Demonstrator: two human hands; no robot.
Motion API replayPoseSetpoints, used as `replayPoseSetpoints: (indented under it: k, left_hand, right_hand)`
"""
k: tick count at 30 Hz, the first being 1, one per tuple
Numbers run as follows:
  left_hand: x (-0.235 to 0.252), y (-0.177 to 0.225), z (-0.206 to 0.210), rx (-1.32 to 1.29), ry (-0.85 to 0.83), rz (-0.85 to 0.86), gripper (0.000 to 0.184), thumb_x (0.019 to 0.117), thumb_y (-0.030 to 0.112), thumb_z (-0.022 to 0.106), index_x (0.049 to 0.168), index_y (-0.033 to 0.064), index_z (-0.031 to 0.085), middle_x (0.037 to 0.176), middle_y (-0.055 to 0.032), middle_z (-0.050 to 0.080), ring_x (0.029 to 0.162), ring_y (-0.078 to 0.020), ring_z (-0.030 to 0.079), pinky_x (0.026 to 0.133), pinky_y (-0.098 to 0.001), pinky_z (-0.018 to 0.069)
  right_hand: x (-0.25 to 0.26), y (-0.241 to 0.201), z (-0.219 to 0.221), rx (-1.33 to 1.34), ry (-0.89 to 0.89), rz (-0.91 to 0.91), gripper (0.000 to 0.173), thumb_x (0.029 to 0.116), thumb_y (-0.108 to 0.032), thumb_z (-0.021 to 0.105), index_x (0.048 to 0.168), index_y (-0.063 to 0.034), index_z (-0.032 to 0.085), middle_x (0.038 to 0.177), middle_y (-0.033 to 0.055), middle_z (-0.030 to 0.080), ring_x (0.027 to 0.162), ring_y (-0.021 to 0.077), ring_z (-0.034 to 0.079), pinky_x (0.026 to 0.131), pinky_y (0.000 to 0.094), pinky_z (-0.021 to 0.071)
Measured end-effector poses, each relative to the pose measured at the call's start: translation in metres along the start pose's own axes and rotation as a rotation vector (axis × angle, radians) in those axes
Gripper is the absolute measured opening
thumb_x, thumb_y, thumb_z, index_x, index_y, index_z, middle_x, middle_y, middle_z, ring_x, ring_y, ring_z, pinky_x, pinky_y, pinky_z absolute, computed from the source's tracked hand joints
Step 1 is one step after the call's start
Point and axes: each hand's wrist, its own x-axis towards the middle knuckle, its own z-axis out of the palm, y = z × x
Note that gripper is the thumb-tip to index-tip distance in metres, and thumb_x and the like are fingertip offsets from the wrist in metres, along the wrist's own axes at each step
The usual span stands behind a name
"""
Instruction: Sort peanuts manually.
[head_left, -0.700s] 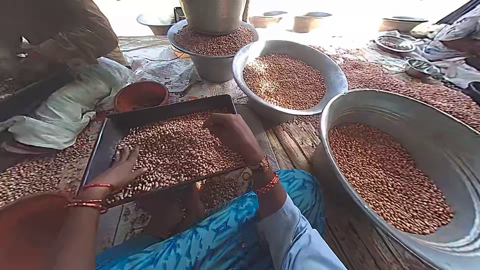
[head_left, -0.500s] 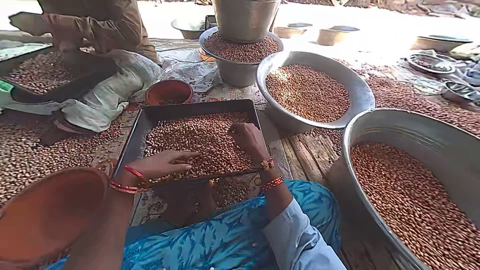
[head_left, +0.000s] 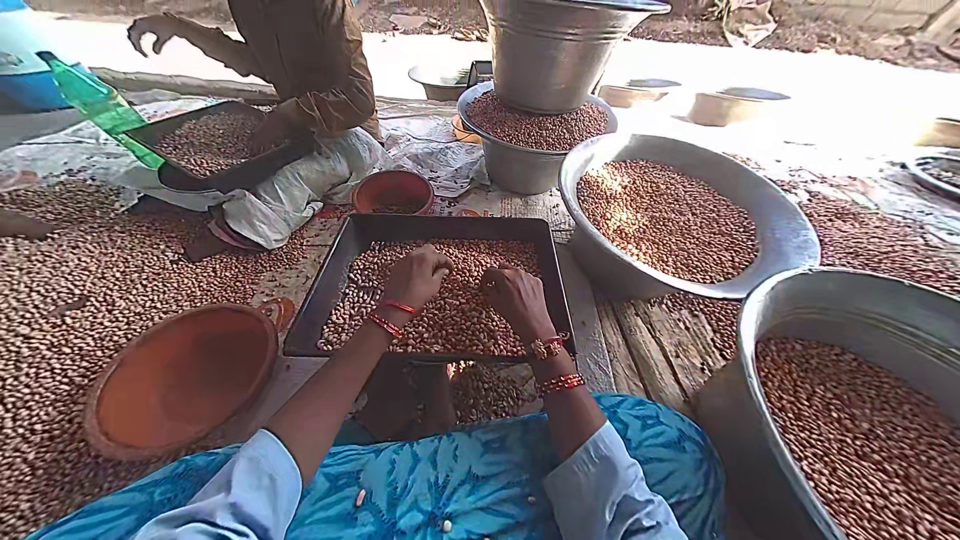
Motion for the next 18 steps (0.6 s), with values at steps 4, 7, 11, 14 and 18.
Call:
replayPoseSetpoints:
  k: [4, 7, 11, 14, 18]
  left_hand:
    - [0.011, 0.010, 0.022, 0.082, -0.069, 0.012, 0.028, 0.1034, 0.019, 0.061, 0.126, 0.0087, 0.072, 0.130, -0.0200, 0.065, 0.124, -0.0379, 0.062, 0.104, -0.0552, 0.0490]
    - [0.013, 0.005, 0.020, -0.005, -0.077, 0.024, 0.025, 0.1013, 0.021, 0.065, 0.120, 0.0073, 0.075, 0.126, -0.0200, 0.067, 0.121, -0.0374, 0.064, 0.103, -0.0556, 0.0490]
    - [-0.006, -0.019, -0.021, -0.481, -0.352, 0.144, 0.016, 0.1013, 0.009, 0.063, 0.111, 0.0030, 0.074, 0.103, -0.0027, 0.074, 0.093, -0.0071, 0.068, 0.091, -0.0282, 0.0538]
    - [-0.030, -0.044, -0.053, -0.908, -0.448, 0.216, 0.019, 0.0987, 0.001, 0.055, 0.106, 0.0025, 0.072, 0.092, 0.0024, 0.077, 0.084, -0.0062, 0.074, 0.085, -0.0245, 0.0615]
    - [-0.047, -0.092, -0.085, -0.299, -0.104, -0.099, 0.031, 0.0998, 0.006, 0.067, 0.130, 0.0018, 0.065, 0.113, -0.0161, 0.071, 0.098, -0.0253, 0.070, 0.092, -0.0437, 0.0557]
  right_hand:
    - [-0.001, 0.002, -0.001, -0.022, -0.026, 0.008, 0.027, 0.1001, -0.021, 0.056, 0.120, -0.0123, 0.073, 0.117, 0.0150, 0.072, 0.109, 0.0340, 0.069, 0.090, 0.0545, 0.0509]
    - [-0.001, 0.003, -0.001, -0.042, -0.054, 0.016, 0.029, 0.0997, -0.022, 0.055, 0.121, -0.0113, 0.071, 0.119, 0.0159, 0.071, 0.110, 0.0344, 0.068, 0.090, 0.0552, 0.0508]
    - [-0.005, 0.011, -0.009, 0.167, -0.115, -0.146, 0.027, 0.0988, -0.026, 0.062, 0.116, -0.0087, 0.073, 0.105, 0.0131, 0.073, 0.097, 0.0295, 0.069, 0.086, 0.0520, 0.0513]
    - [-0.010, 0.023, -0.014, 0.736, -0.283, -0.617, 0.025, 0.0982, -0.019, 0.066, 0.115, -0.0010, 0.070, 0.097, -0.0021, 0.071, 0.084, -0.0006, 0.063, 0.078, 0.0210, 0.0535]
    - [-0.025, 0.041, -0.037, 0.667, 0.021, -0.457, 0.034, 0.0978, -0.019, 0.065, 0.128, -0.0045, 0.068, 0.127, 0.0093, 0.068, 0.117, 0.0157, 0.065, 0.099, 0.0339, 0.0537]
